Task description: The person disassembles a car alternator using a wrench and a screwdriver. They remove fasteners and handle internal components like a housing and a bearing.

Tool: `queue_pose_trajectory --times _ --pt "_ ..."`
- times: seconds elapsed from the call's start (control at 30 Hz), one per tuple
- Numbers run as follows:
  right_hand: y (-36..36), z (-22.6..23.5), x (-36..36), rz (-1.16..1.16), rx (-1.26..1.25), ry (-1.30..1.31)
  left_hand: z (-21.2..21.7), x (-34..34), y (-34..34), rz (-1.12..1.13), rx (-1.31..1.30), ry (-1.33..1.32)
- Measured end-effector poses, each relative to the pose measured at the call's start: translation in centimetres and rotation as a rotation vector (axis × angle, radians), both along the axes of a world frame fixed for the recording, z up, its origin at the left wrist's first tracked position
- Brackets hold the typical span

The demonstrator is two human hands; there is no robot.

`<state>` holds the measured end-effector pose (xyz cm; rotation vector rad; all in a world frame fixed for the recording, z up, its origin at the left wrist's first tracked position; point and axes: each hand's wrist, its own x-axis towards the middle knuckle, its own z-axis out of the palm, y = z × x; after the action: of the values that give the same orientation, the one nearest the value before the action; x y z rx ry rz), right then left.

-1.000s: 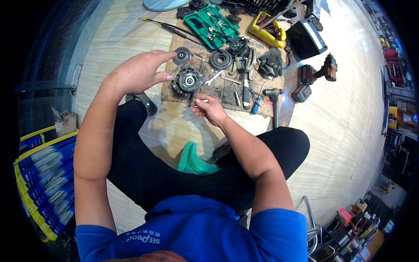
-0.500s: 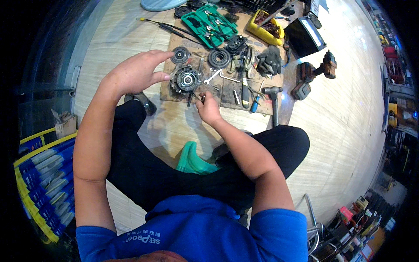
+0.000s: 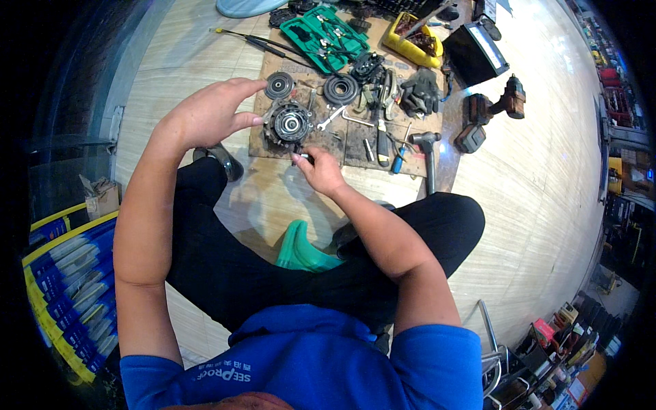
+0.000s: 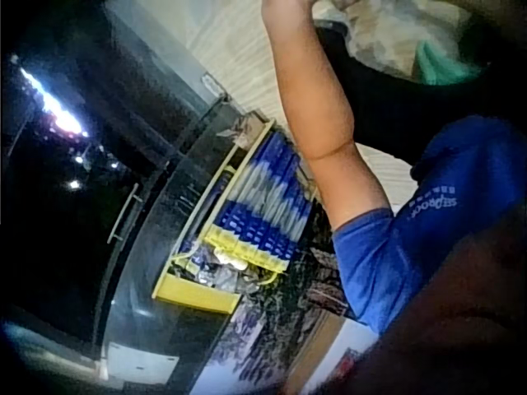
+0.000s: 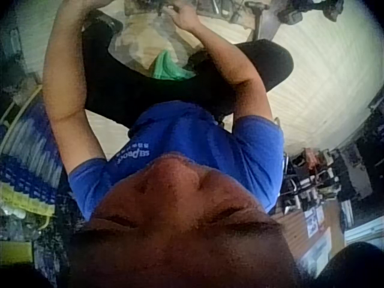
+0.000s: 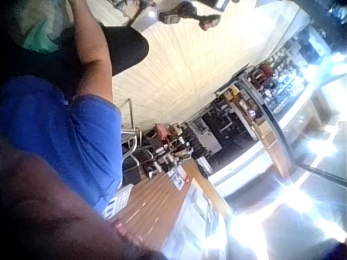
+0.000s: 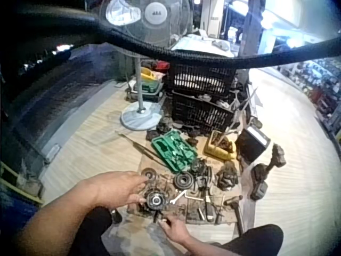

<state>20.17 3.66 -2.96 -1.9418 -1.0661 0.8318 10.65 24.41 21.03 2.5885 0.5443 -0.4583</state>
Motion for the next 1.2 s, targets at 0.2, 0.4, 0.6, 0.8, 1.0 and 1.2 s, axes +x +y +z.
queue_pose_trajectory --times 0.2,0.4,0.6,0.8,1.0,1.2 --pt "-0.2 -0.1 -0.1 0.075 0.02 -0.032 -0.4 -0.2 0.2 -0.011 0.008 -0.013" --pt "-0.5 -1.1 0.2 0.128 -0.01 0.028 0.0 0.0 -0.1 0.002 -0.005 0.017" --pt "-0.2 -2.8 0.2 -0.114 0.022 0.541 -0.3 0.0 0.0 -0.01 0.011 -0.006" --pt "0.0 -2.4 1.1 -0.173 -0.01 1.061 -1.1 -0.5 0.3 -0.013 0.024 -0.059" --pt "-0.6 -3.0 1.2 -0.244 -0.008 1.353 -0.4 0.0 0.1 -0.015 -0.011 -0.013" --pt "0.5 -2.9 0.7 -0.187 -0.117 0.827 -0.9 -0.2 0.2 -0.022 0.0 -0.035"
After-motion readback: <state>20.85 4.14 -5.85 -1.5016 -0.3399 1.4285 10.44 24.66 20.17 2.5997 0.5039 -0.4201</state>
